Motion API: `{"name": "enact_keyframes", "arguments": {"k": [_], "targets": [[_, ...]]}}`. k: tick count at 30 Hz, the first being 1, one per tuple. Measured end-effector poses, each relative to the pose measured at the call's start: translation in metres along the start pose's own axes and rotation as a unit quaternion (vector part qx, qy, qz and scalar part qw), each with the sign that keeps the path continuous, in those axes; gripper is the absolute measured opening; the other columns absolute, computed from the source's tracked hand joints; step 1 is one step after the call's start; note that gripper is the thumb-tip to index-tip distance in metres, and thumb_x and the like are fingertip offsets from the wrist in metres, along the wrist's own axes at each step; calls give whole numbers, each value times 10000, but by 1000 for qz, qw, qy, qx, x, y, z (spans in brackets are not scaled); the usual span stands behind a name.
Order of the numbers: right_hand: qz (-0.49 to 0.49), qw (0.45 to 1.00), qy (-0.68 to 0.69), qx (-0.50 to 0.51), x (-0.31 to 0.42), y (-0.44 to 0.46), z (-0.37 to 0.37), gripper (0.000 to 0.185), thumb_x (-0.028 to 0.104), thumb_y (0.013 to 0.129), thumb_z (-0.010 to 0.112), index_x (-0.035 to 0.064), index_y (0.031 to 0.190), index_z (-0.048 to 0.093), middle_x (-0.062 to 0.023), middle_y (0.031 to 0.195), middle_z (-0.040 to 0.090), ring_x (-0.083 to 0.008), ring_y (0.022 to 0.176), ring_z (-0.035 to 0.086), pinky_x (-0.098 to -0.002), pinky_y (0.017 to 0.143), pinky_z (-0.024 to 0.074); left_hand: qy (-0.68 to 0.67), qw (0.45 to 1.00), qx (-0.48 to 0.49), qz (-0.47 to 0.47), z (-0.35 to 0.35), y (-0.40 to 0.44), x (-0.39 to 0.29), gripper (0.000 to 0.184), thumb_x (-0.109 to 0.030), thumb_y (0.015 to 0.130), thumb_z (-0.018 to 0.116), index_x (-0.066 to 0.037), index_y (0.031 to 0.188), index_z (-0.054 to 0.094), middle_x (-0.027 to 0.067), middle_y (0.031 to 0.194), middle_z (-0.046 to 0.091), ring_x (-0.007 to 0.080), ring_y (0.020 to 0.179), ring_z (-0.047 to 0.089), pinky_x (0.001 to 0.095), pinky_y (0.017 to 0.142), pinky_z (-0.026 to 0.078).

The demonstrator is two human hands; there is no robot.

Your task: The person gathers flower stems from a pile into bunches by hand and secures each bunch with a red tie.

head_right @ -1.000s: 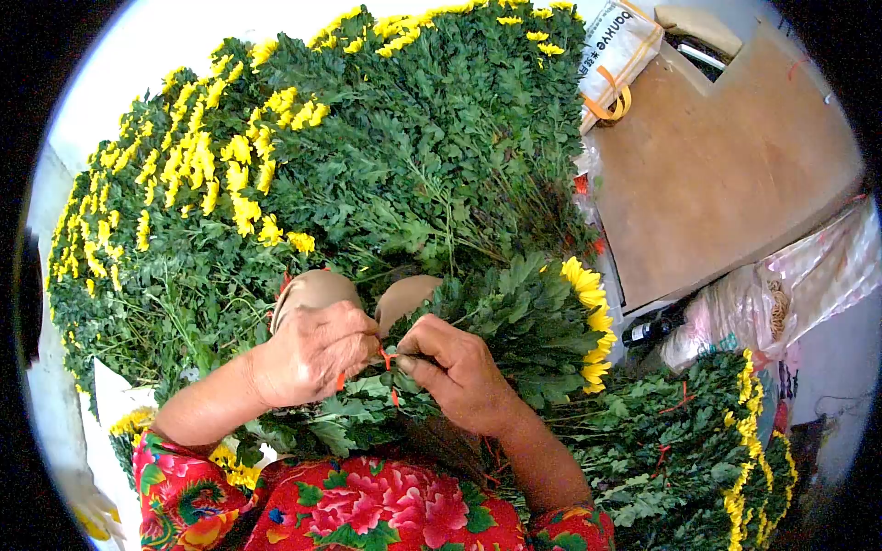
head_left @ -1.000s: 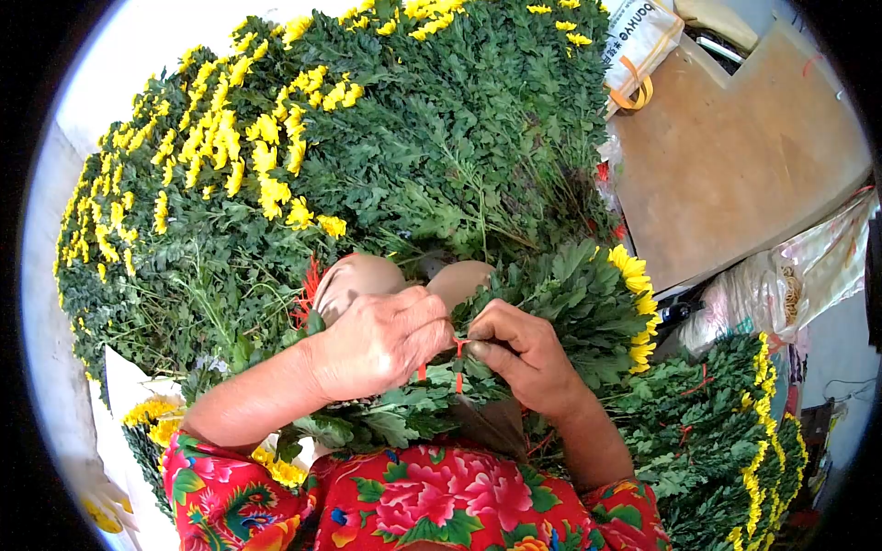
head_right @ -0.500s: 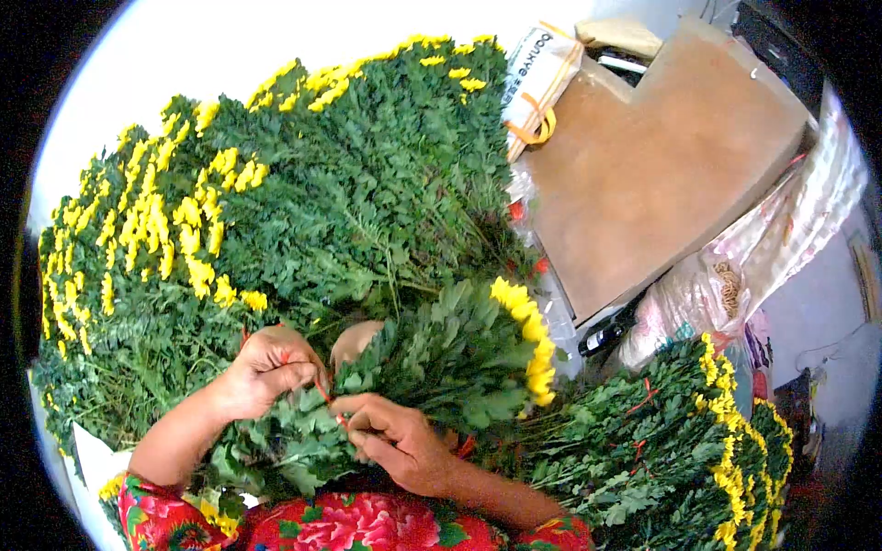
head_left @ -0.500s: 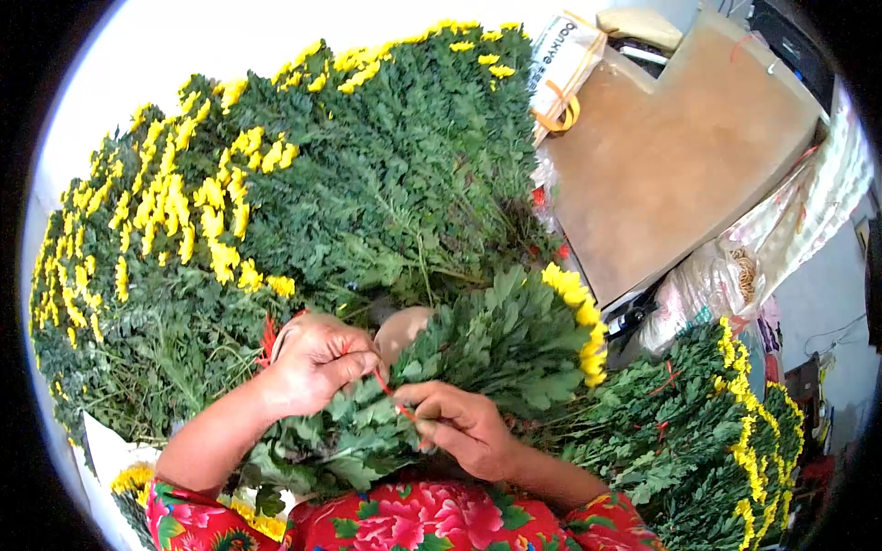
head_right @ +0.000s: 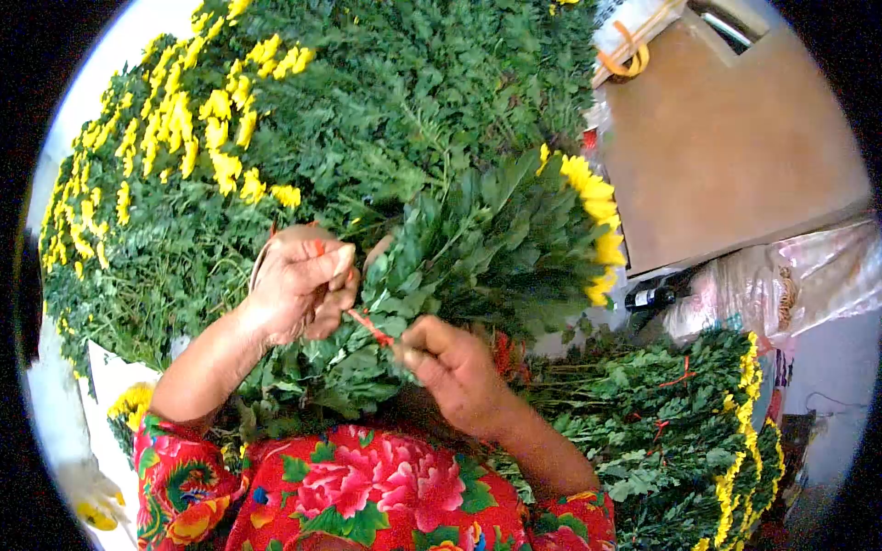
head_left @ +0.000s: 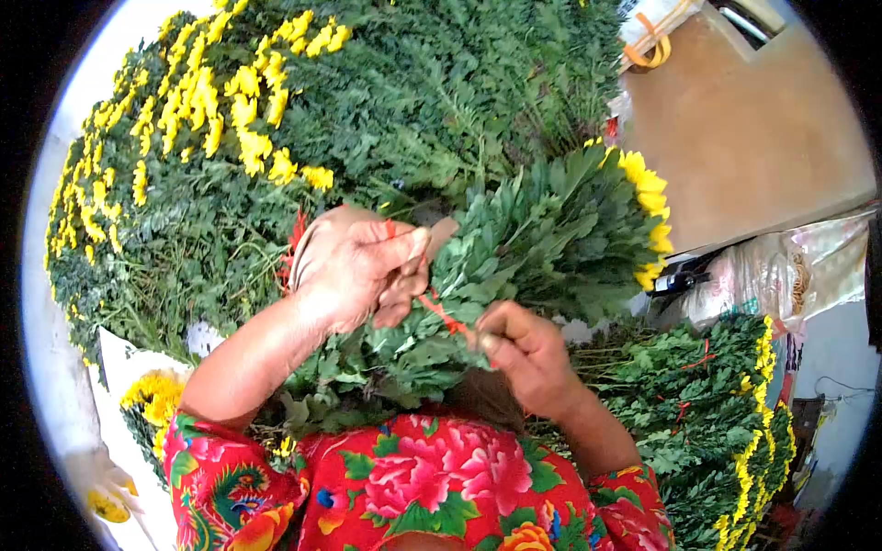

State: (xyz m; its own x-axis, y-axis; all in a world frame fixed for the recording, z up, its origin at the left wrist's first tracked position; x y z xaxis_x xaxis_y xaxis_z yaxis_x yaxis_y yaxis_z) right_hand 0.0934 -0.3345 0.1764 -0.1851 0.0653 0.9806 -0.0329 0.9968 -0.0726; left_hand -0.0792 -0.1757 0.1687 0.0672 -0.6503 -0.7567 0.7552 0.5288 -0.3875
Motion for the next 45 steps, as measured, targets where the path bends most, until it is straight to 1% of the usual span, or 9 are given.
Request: {"name": "enact_keyframes", "arguments": {"k": [4, 6, 13, 17, 28, 32, 35, 38, 45], "targets": [[77, 993, 85, 13, 24, 3, -16, 116, 127, 955, 524, 25, 920, 568, -51, 856, 561, -114, 738, 519, -263, 694, 440, -10, 998, 68, 12, 5, -8, -15, 371, -311, 981, 555, -1, 776, 550, 115, 695, 577, 252, 528, 629, 318, 430, 523], [-134, 975, -174, -7, 47, 4, -20, 71, 86, 899, 563, 16, 902, 564, -102, 923, 600, -180, 761, 598, -290, 666, 487, 24, 996, 76, 49, 12, -16, -14, 347, -305, 980, 556, 28, 887, 586, 133, 736, 604, 311, 636, 688, 354, 545, 597], [-348, 838, -415, -60, 72, 37, 2, 128, 8, 787, 613, 7, 901, 555, -164, 1074, 601, -303, 789, 641, -355, 650, 537, 379, 871, 115, 290, 31, -33, 3, 68, -6, 888, 673, -14, 939, 630, -9, 802, 617, 46, 724, 551, 227, 623, 464], [-154, 945, -288, -8, 70, 40, -8, 261, 11, 807, 628, 18, 1059, 558, -137, 908, 637, -284, 690, 621, -326, 598, 498, 311, 923, 72, 214, 27, -38, 0, 56, -23, 897, 668, -12, 895, 613, 7, 777, 618, 59, 707, 577, 223, 625, 490], [-253, 870, -423, 14, 59, 19, 1, 168, 93, 724, 728, 67, 856, 629, -79, 757, 558, -274, 645, 564, -382, 569, 478, 161, 971, 84, 156, 17, -26, -2, 193, 108, 811, 669, -33, 755, 548, 71, 774, 674, 142, 718, 649, 299, 688, 581], [-277, 890, -361, -35, 67, 49, -9, 197, 67, 727, 709, 31, 908, 641, -121, 842, 603, -306, 709, 594, -371, 631, 498, 621, 587, 54, 516, 20, -32, -12, 207, 16, 602, 676, -43, 697, 502, 98, 828, 604, 247, 713, 618, 334, 575, 515], [-236, 930, -281, -25, 62, 72, -18, 199, 48, 751, 624, -6, 942, 633, -155, 837, 602, -343, 736, 605, -386, 664, 503, 687, 445, 57, 571, 21, -37, -15, 196, -70, 576, 656, -48, 738, 547, 94, 905, 604, 205, 700, 605, 326, 549, 508], [-166, 935, -279, 145, 58, 86, -22, 199, 74, 755, 596, -3, 929, 657, -160, 777, 602, -320, 746, 629, -375, 659, 496, 671, 431, 33, 602, 10, -30, -10, 255, -88, 568, 651, -33, 808, 586, 101, 941, 598, 189, 679, 594, 313, 516, 496], [-164, 958, -235, 19, 50, 80, -11, 169, 57, 778, 576, -10, 917, 645, -157, 760, 588, -338, 704, 606, -401, 642, 487, 720, 453, -14, 525, 9, -39, -17, 239, -78, 651, 678, -55, 871, 588, 66, 840, 569, 215, 672, 605, 351, 536, 500]]}}
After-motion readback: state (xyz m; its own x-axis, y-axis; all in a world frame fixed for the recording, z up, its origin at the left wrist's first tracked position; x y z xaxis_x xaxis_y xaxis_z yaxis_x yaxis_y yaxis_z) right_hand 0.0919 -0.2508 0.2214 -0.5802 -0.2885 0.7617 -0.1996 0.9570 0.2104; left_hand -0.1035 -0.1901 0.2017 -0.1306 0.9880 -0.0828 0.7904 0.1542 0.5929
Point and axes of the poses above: each hand's wrist, its own y-axis towards the middle knuckle, its own z-axis out of the palm, x = y × z, the point moved 1 cm from there along y, towards the middle knuckle
